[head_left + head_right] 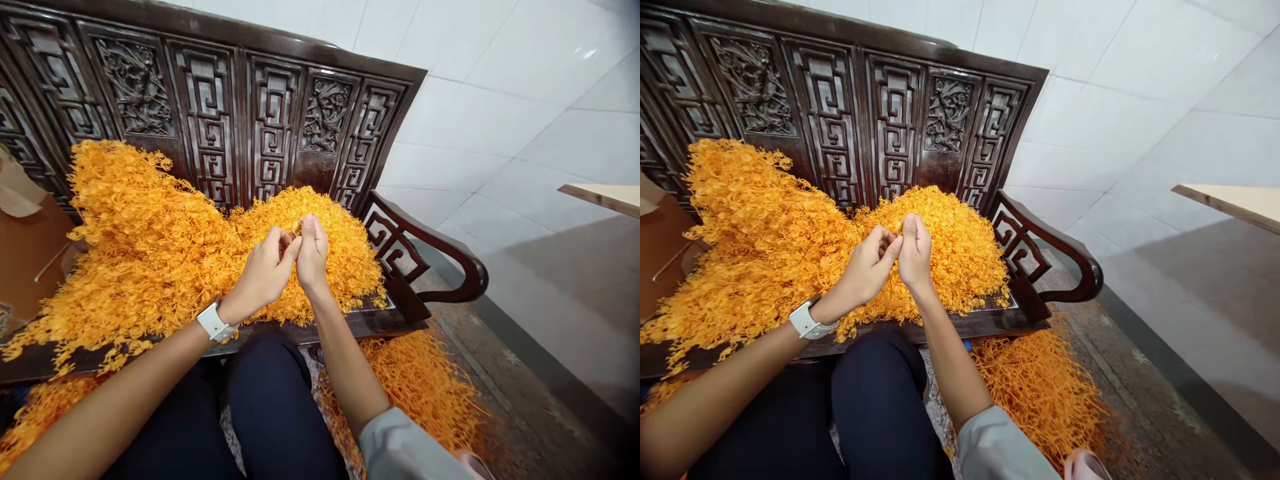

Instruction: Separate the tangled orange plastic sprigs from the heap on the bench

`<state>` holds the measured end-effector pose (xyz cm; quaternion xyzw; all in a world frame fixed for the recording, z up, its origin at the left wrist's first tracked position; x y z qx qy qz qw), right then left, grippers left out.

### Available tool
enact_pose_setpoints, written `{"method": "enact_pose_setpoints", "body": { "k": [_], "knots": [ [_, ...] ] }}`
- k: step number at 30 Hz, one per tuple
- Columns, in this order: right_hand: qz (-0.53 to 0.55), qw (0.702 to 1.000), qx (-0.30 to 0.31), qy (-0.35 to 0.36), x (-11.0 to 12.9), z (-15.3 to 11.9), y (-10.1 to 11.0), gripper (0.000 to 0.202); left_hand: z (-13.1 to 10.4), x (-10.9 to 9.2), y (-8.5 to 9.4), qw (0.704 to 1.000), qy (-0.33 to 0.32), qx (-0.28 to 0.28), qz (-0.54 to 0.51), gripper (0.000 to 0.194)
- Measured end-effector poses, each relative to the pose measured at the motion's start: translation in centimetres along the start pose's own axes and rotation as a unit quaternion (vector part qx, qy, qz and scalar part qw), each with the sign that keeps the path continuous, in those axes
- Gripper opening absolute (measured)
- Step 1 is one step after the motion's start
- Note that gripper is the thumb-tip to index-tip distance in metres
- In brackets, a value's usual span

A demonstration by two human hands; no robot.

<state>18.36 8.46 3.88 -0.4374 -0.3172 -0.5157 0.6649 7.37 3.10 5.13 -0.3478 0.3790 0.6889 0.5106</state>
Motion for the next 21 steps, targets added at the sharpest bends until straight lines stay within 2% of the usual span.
{"method": "enact_pose_setpoints", "body": {
  "k": [3, 5, 8, 10, 14, 18, 21],
  "knots": [
    [-0.028, 0.999, 0.019, 0.015, 0.6, -0.1, -0.3, 0.047, -0.2, 1.1, -0.5, 0.994, 0.041, -0.015, -0.096, 0.023],
    [-0.054, 0.998, 0.034, 0.022, 1.0, -0.2, -0.7, 0.047, -0.2, 1.1, -0.6, 0.990, 0.035, -0.009, -0.135, 0.028],
    [-0.052, 0.997, 0.062, 0.015, 1.1, -0.2, -1.2, 0.046, -0.1, 0.3, -0.1, 0.994, -0.003, -0.019, -0.111, 0.030],
    [-0.021, 0.997, 0.079, -0.013, 0.7, 0.0, -1.4, 0.047, 0.0, -0.2, 0.3, 0.996, -0.021, -0.019, -0.083, 0.029],
    [0.008, 0.995, 0.085, -0.057, 0.1, 0.2, -1.3, 0.054, 0.0, -0.6, -0.4, 0.996, -0.037, 0.038, -0.074, 0.033],
    [0.013, 0.998, 0.053, -0.037, 0.7, 0.3, -0.6, 0.059, -0.4, 0.4, -1.1, 0.981, 0.015, 0.064, -0.183, 0.036],
    [0.084, 0.988, 0.061, -0.115, 0.1, 0.1, -0.6, 0.061, -0.7, -0.2, -1.5, 0.958, 0.057, 0.080, -0.269, 0.037]
  ]
}}
Point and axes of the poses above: each hand's wrist, its own z-axis towards the middle knuckle, its own y-axis out of the back of the hand, x = y × z, the point moved 8 cm from there along z, towards the middle knuckle, and after that the axes turned 4 degrees about -y, right-handed, at the moved point
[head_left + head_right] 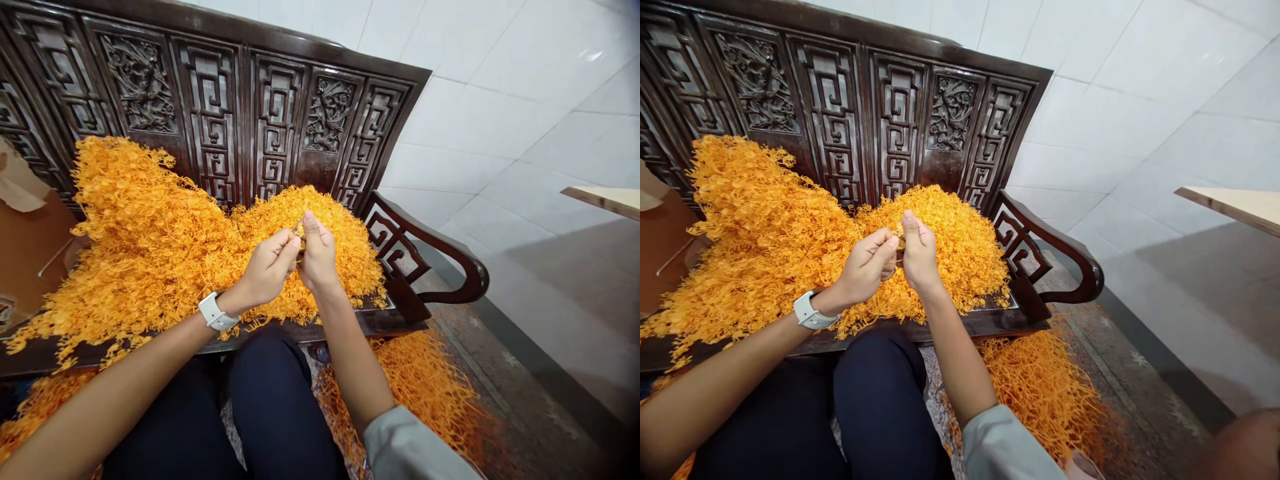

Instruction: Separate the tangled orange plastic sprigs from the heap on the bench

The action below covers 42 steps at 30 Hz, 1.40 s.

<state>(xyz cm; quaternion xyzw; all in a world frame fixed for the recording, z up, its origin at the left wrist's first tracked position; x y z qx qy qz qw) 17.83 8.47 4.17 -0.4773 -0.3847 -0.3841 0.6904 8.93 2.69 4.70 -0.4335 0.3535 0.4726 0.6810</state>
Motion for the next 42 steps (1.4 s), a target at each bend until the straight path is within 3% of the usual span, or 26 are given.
{"method": "enact_pose_setpoints", "body": {
  "k": [4, 8, 11, 12, 14, 15, 16, 17, 20, 23, 26, 28, 30, 33, 34, 35, 36, 38, 40, 42],
  "knots": [
    [0.093, 0.986, 0.082, -0.109, -0.5, -0.8, -1.2, 0.061, 0.4, -2.8, 0.0, 0.995, -0.015, -0.034, -0.090, 0.036],
    [0.074, 0.991, 0.090, -0.061, 0.7, -0.3, -1.3, 0.053, 1.2, -4.8, 0.9, 0.993, -0.066, -0.053, -0.083, 0.038],
    [-0.075, 0.996, 0.002, 0.045, 2.1, 2.5, 1.1, 0.041, 1.4, -4.4, 1.4, 0.995, -0.061, -0.050, -0.066, 0.037],
    [-0.163, 0.982, -0.046, 0.084, 2.7, 3.6, 2.1, 0.041, 1.3, -4.2, 1.4, 0.996, -0.058, -0.044, -0.059, 0.036],
    [-0.334, 0.923, -0.132, 0.142, 3.9, 5.0, 3.7, 0.052, 1.2, -3.6, 1.3, 0.997, -0.050, -0.036, -0.047, 0.034],
    [-0.385, 0.897, -0.150, 0.159, 4.3, 5.2, 4.1, 0.058, 1.2, -3.4, 1.3, 0.997, -0.048, -0.035, -0.043, 0.034],
    [-0.397, 0.891, -0.147, 0.166, 4.4, 5.1, 4.1, 0.060, 1.2, -3.1, 1.4, 0.998, -0.047, -0.036, -0.038, 0.034],
    [-0.372, 0.906, -0.119, 0.162, 4.3, 4.7, 3.9, 0.061, 1.2, -2.8, 1.4, 0.998, -0.046, -0.036, -0.033, 0.033],
    [-0.220, 0.970, 0.055, 0.086, 2.9, 2.1, 0.9, 0.061, 1.4, -2.1, 1.5, 0.999, -0.047, -0.025, -0.010, 0.032],
    [-0.142, 0.977, 0.150, 0.059, 2.5, -1.0, -1.8, 0.055, 1.5, -1.8, 1.2, 0.999, -0.037, 0.001, -0.031, 0.040],
    [0.025, 0.978, 0.202, 0.048, 3.0, -2.5, -2.5, 0.054, 1.5, -2.4, 0.8, 0.992, -0.007, 0.028, -0.122, 0.042],
    [0.181, 0.951, 0.243, 0.060, 4.1, -3.2, -2.2, 0.053, 1.7, -3.2, 1.5, 0.983, 0.008, -0.006, -0.182, 0.038],
    [0.270, 0.903, 0.318, 0.105, 5.8, -4.2, -1.8, 0.049, 2.1, -3.9, 3.2, 0.972, 0.010, -0.072, -0.223, 0.036],
    [0.213, 0.835, 0.484, 0.151, 6.8, -5.7, -2.3, 0.044, 2.8, -3.7, 5.4, 0.959, 0.021, -0.141, -0.247, 0.036],
    [0.174, 0.838, 0.494, 0.151, 6.3, -5.1, -2.1, 0.039, 3.0, -3.5, 5.8, 0.957, 0.025, -0.149, -0.247, 0.036],
    [0.142, 0.864, 0.463, 0.136, 5.5, -3.7, -1.6, 0.032, 3.2, -3.3, 6.2, 0.957, 0.026, -0.153, -0.244, 0.036],
    [0.116, 0.907, 0.394, 0.097, 4.1, -1.6, -0.7, 0.027, 3.2, -3.1, 6.5, 0.958, 0.023, -0.159, -0.239, 0.035],
    [0.069, 0.982, 0.176, -0.025, 0.4, 2.4, 2.6, 0.027, 3.2, -2.9, 6.9, 0.959, 0.016, -0.174, -0.223, 0.031],
    [0.017, 0.993, -0.010, -0.113, -3.0, 3.8, 5.9, 0.049, 3.1, -2.7, 7.1, 0.958, 0.018, -0.190, -0.212, 0.024],
    [-0.016, 0.991, -0.080, -0.107, -4.8, 3.9, 7.3, 0.075, 3.0, -2.3, 7.0, 0.957, 0.032, -0.192, -0.215, 0.020]
  ]
}}
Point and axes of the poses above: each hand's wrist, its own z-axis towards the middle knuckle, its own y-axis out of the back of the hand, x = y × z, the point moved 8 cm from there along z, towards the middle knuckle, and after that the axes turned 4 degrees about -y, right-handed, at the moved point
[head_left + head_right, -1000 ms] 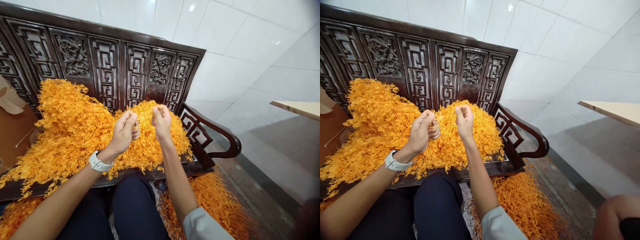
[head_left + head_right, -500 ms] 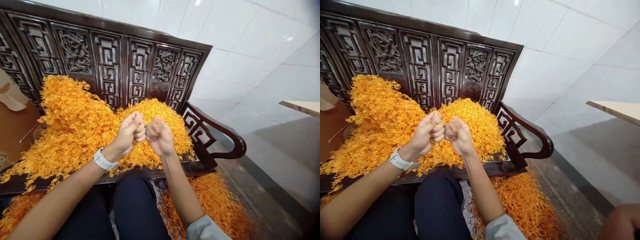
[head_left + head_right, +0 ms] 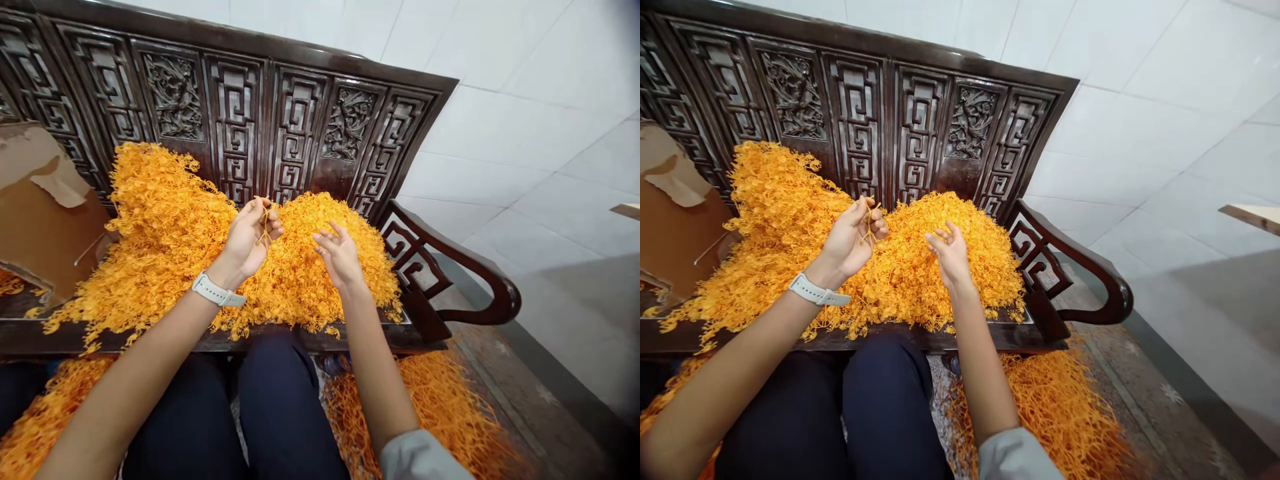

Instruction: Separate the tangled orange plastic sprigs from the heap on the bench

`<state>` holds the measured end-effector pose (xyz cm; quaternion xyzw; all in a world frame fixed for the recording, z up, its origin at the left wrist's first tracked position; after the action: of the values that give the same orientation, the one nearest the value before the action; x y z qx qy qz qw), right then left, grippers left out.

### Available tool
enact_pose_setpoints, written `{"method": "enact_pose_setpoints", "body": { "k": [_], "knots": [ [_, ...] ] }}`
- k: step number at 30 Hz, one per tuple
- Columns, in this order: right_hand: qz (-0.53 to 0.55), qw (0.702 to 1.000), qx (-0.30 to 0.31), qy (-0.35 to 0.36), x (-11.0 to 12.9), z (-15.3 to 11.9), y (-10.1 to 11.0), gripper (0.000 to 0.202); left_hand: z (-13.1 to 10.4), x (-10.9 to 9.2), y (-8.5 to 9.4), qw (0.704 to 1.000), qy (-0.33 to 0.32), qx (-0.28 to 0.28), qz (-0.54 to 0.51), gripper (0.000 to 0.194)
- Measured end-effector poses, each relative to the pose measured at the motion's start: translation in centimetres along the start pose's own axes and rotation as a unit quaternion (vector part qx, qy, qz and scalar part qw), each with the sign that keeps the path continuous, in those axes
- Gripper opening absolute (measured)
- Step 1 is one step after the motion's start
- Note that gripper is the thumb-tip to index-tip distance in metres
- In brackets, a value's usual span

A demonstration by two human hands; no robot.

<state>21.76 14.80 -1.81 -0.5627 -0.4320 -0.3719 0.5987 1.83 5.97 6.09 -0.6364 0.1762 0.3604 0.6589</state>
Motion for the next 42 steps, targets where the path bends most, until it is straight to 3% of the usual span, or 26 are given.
{"method": "enact_pose_setpoints", "body": {
  "k": [2, 4, 6, 14, 21, 25, 27, 29, 31, 33, 36, 39, 40, 42],
  "knots": [
    [-0.041, 0.996, -0.031, 0.076, -0.5, 0.0, 0.5, 0.081, 0.1, 0.4, 0.0, 1.000, 0.012, 0.004, -0.009, 0.019],
    [-0.107, 0.978, -0.067, 0.164, -0.3, -0.3, 0.8, 0.065, 0.1, 0.7, 0.0, 1.000, 0.014, 0.008, -0.017, 0.020],
    [-0.139, 0.965, -0.078, 0.209, 0.0, -0.6, 0.7, 0.051, 0.2, 0.9, 0.0, 1.000, 0.011, 0.015, -0.020, 0.020],
    [-0.011, 0.981, 0.103, 0.164, 1.9, -4.1, -3.2, 0.045, -0.6, 1.8, -1.1, 0.997, 0.034, 0.051, -0.043, 0.026],
    [-0.063, 0.976, 0.115, 0.175, 1.5, -6.0, -4.9, 0.034, -0.8, 0.8, -1.8, 0.996, 0.027, 0.025, -0.079, 0.025],
    [-0.125, 0.963, 0.178, 0.160, 0.9, -6.8, -6.4, 0.033, -0.6, 1.4, -1.3, 0.999, 0.017, 0.022, -0.024, 0.020],
    [-0.129, 0.964, 0.160, 0.170, 1.4, -7.0, -6.4, 0.028, -0.5, 1.6, -0.9, 0.999, -0.003, 0.025, 0.034, 0.024],
    [-0.130, 0.966, 0.106, 0.196, 2.4, -7.1, -5.7, 0.024, -0.5, 1.9, -0.7, 0.994, -0.014, 0.033, 0.105, 0.032],
    [-0.131, 0.965, 0.055, 0.221, 3.3, -7.2, -4.9, 0.022, -0.7, 2.4, -0.9, 0.981, -0.015, 0.069, 0.179, 0.033],
    [-0.134, 0.963, 0.047, 0.230, 3.9, -7.2, -4.7, 0.021, -1.1, 2.6, -1.6, 0.965, -0.037, 0.109, 0.237, 0.024],
    [-0.140, 0.958, 0.104, 0.229, 4.2, -7.6, -5.4, 0.023, -1.8, 2.3, -2.1, 0.960, -0.082, 0.102, 0.249, 0.019],
    [-0.121, 0.948, 0.158, 0.247, 4.6, -9.2, -5.6, 0.024, -1.9, 2.8, -1.9, 0.976, -0.039, 0.087, 0.197, 0.024],
    [-0.101, 0.942, 0.194, 0.254, 4.8, -10.2, -5.7, 0.025, -1.6, 3.0, -1.6, 0.981, -0.015, 0.081, 0.178, 0.024],
    [-0.086, 0.906, 0.324, 0.257, 4.8, -13.1, -6.1, 0.032, -0.7, 2.6, -0.2, 0.989, 0.004, 0.032, 0.144, 0.026]
  ]
}}
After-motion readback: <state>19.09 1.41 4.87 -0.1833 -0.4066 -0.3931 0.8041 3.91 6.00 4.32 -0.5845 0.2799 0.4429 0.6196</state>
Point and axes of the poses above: each hand's wrist, its own z-axis towards the middle knuckle, its own y-axis out of the back of the hand, x = y × z, the point moved 8 cm from there along z, towards the middle knuckle, and after that the axes turned 4 degrees about -y, right-handed, at the moved point
